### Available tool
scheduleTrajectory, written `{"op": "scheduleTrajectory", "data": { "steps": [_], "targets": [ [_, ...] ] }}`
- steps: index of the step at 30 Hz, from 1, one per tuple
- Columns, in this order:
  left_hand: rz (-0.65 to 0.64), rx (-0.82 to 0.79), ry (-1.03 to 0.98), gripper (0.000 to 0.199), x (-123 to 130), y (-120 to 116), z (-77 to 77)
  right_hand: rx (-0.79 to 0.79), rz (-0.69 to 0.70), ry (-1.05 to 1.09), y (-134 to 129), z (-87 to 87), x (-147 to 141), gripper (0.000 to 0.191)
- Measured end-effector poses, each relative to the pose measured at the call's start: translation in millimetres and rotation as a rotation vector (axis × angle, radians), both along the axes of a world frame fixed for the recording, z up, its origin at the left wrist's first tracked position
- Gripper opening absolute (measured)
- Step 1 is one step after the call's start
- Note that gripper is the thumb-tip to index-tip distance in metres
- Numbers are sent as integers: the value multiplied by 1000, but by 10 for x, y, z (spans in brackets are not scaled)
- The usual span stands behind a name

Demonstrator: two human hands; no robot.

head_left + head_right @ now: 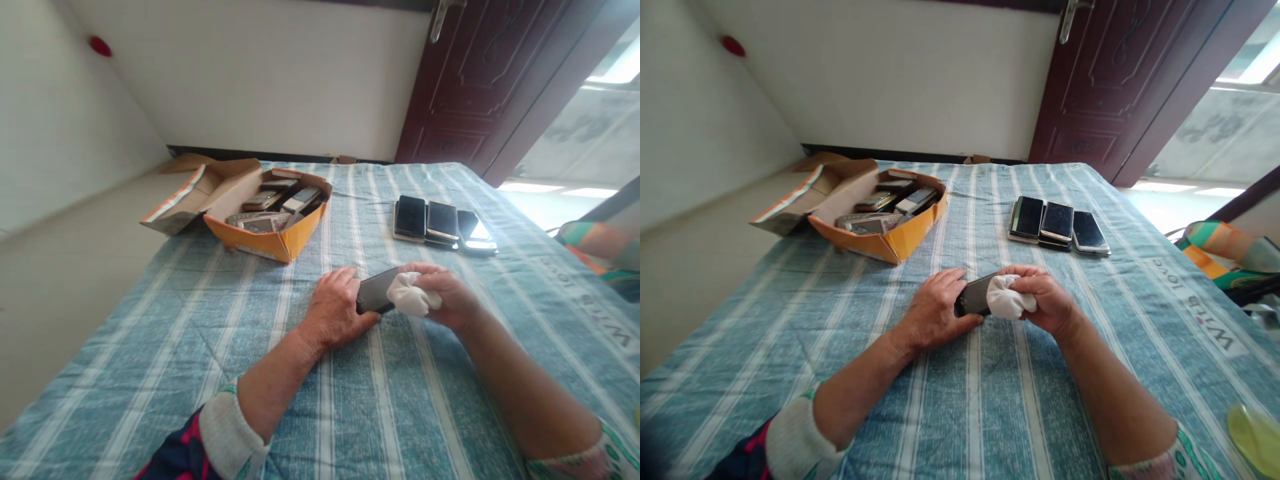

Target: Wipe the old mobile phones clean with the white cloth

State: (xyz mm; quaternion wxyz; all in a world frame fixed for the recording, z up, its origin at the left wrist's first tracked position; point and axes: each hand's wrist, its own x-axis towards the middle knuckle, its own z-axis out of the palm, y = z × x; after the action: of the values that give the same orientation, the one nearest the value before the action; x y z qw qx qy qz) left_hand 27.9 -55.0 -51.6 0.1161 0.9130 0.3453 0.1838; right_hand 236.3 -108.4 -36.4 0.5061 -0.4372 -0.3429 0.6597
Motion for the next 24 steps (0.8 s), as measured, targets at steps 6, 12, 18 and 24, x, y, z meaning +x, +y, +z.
{"op": "scheduleTrajectory", "data": {
  "steps": [6,12,18,24],
  "targets": [
    [-1,6,12,52,-4,3,11,2,33,41,-3,5,-27,23],
    [-2,13,2,53,-4,7,5,2,87,74,4,-12,-39,24],
    [9,26,14,56,-3,9,-1,-31,97,103,-6,2,-55,27],
    [-2,48,1,55,-13,14,-19,-48,115,147,0,11,-71,27]
  ]
}}
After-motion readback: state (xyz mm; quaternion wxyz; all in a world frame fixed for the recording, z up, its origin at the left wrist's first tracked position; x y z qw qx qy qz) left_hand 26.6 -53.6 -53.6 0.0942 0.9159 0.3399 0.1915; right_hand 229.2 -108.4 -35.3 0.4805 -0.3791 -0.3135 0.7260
